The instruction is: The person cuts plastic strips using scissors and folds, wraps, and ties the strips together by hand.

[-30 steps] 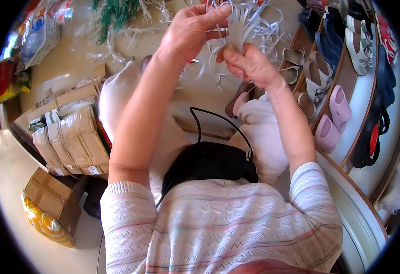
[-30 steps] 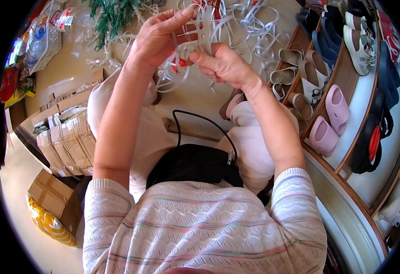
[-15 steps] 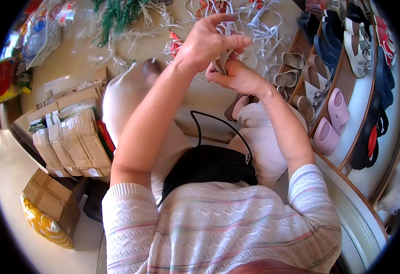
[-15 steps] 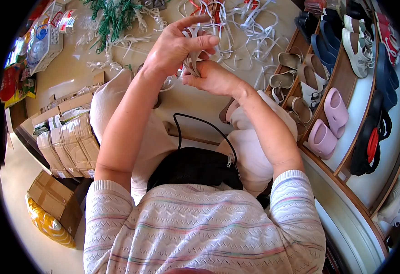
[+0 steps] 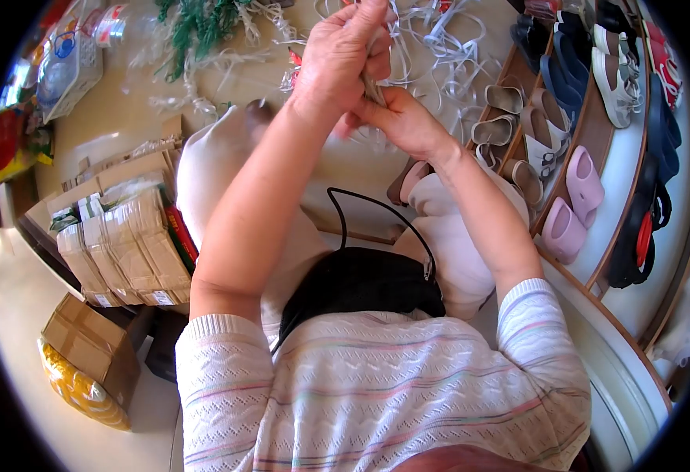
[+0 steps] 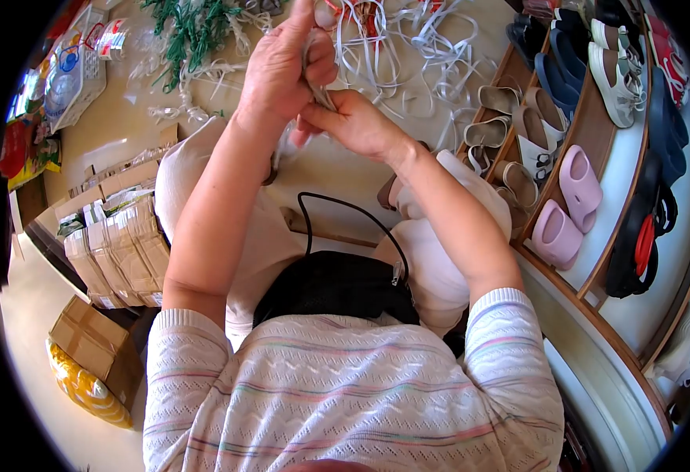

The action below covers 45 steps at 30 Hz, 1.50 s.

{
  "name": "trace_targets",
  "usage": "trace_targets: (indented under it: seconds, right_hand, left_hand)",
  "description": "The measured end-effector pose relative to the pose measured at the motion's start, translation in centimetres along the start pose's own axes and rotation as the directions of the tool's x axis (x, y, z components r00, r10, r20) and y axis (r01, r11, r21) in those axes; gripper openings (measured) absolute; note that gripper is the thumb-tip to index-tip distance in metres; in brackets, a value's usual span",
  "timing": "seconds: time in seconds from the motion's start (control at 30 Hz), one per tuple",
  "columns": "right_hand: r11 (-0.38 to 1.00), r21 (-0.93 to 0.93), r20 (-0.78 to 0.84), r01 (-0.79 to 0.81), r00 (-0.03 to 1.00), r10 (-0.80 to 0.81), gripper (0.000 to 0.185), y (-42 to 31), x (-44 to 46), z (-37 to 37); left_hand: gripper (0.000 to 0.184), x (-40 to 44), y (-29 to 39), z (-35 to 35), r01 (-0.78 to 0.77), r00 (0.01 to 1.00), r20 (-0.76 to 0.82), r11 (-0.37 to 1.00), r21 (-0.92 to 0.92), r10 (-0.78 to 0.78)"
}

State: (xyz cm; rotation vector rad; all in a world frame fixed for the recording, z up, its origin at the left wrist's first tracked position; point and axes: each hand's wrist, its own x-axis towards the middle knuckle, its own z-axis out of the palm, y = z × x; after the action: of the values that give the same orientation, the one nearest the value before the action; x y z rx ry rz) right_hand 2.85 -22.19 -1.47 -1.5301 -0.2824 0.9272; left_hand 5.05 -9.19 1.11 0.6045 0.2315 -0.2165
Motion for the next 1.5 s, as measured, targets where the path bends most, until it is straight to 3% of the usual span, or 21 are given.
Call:
trace_targets:
  seconds: [0.03,0.07,0.1,0.13,0.2,0.27,0.33,0.4,0.47,0.7,0.77,0.93,1.0,1.07,1.13,1.2,1.3,1.33,1.4,1.43,1.5]
  right_hand:
    - [0.975,0.212,0.045,-0.066,0.997,0.057,0.037,-0.6,-0.1,0.3]
    - [0.974,0.210,-0.056,-0.083,0.994,0.097,0.035,-1.3,-0.1,-0.1]
    - [0.972,0.211,-0.155,-0.102,0.978,0.137,0.034,-2.0,-0.3,-0.8]
    - [0.970,0.212,-0.252,-0.122,0.952,0.175,0.032,-2.4,-0.5,-1.8]
    - [0.850,0.485,-0.416,0.204,0.909,0.019,0.029,-2.6,0.0,-5.2]
    - [0.650,0.681,-0.316,0.336,0.936,-0.153,0.028,-3.6,-0.4,-10.2]
    - [0.646,0.570,-0.453,0.508,0.850,-0.269,0.025,-4.7,-2.2,-14.2]
    - [0.681,0.397,-0.668,0.616,0.703,-0.246,0.025,-5.3,-4.2,-16.9]
    - [0.690,0.316,-0.739,0.651,0.625,-0.251,0.025,-5.3,-6.3,-19.2]
    - [0.825,0.082,-0.910,0.559,0.380,-0.167,0.024,-4.9,-9.3,-20.8]
    - [0.822,0.087,-0.896,0.563,0.405,-0.182,0.024,-5.0,-9.2,-19.9]
    - [0.849,0.111,-0.816,0.516,0.535,-0.219,0.027,-4.9,-6.5,-16.1]
    - [0.858,0.198,-0.741,0.475,0.645,-0.186,0.029,-4.7,-5.1,-13.5]
    - [0.958,0.084,-0.708,0.274,0.693,-0.136,0.032,-4.5,-3.7,-10.4]
    - [0.991,-0.083,-0.498,0.107,0.857,-0.134,0.033,-5.0,-3.2,-7.4]
    - [0.989,-0.122,-0.351,-0.087,0.935,0.039,0.028,-4.7,-2.7,-6.1]
    - [0.857,-0.429,-0.137,-0.285,0.958,0.250,0.025,-4.6,-2.0,-4.1]
    - [0.769,-0.560,-0.073,-0.308,0.943,0.325,0.024,-4.6,-2.0,-3.6]
    - [0.797,-0.534,0.054,-0.281,0.930,0.364,0.023,-4.2,-2.4,-3.2]
    - [0.773,-0.574,0.110,-0.270,0.910,0.399,0.023,-4.1,-2.4,-3.0]
    - [0.706,-0.655,0.146,-0.269,0.871,0.468,0.023,-4.0,-2.4,-3.0]
  left_hand:
    - [0.041,0.0,0.0,-0.2,-0.043,0.998,0.045,0.999,0.001,0.043]
    - [0.054,0.1,0.0,-0.3,-0.087,0.992,0.089,0.996,0.000,0.087]
    - [0.054,0.7,-0.2,-0.2,-0.125,0.989,-0.070,0.986,0.107,0.133]
    - [0.053,0.5,-0.8,-0.6,-0.070,0.997,0.036,0.965,0.252,0.063]
    - [0.051,-0.4,-2.3,-1.4,-0.012,0.970,0.211,0.847,0.532,-0.119]
    - [0.039,-1.5,-1.7,-0.7,0.214,0.792,0.195,0.562,0.799,-0.578]
    - [0.027,-1.2,-1.2,-1.4,0.123,0.855,0.057,0.308,0.944,-0.516]
    - [0.019,-0.6,0.0,-3.9,-0.107,0.992,0.093,-0.168,0.980,-0.089]
    - [0.020,-0.4,1.9,-5.8,0.101,0.985,-0.032,-0.414,0.905,0.171]
    - [0.027,-1.5,6.8,-8.5,0.198,0.766,0.037,-0.291,0.936,0.642]
    - [0.030,-1.5,7.3,-8.2,0.187,0.715,0.040,-0.246,0.951,0.698]
    - [0.038,-0.6,4.9,-7.8,0.130,0.882,0.117,-0.475,0.870,0.456]
    - [0.034,-0.2,3.1,-7.2,-0.075,0.838,0.274,-0.398,0.914,0.471]
    - [0.029,-1.0,1.7,-4.1,-0.256,0.846,0.282,-0.118,0.959,0.452]
    - [0.026,-1.5,0.8,-2.1,-0.341,0.788,0.357,-0.127,0.931,0.501]
    - [0.026,-3.1,0.2,0.1,-0.455,0.817,0.397,0.044,0.889,0.418]
    - [0.040,-4.2,-1.0,1.5,-0.696,0.655,0.700,-0.133,0.706,0.285]
    - [0.045,-4.3,-1.2,1.1,-0.665,0.681,0.700,-0.221,0.714,0.213]
    - [0.056,-4.6,-1.5,0.3,-0.594,0.736,0.673,-0.401,0.698,0.081]
    - [0.056,-5.0,-1.0,-0.5,-0.531,0.842,0.524,-0.374,0.760,-0.128]
    - [0.046,-4.9,-1.2,-1.0,-0.469,0.883,0.410,-0.383,0.796,-0.229]
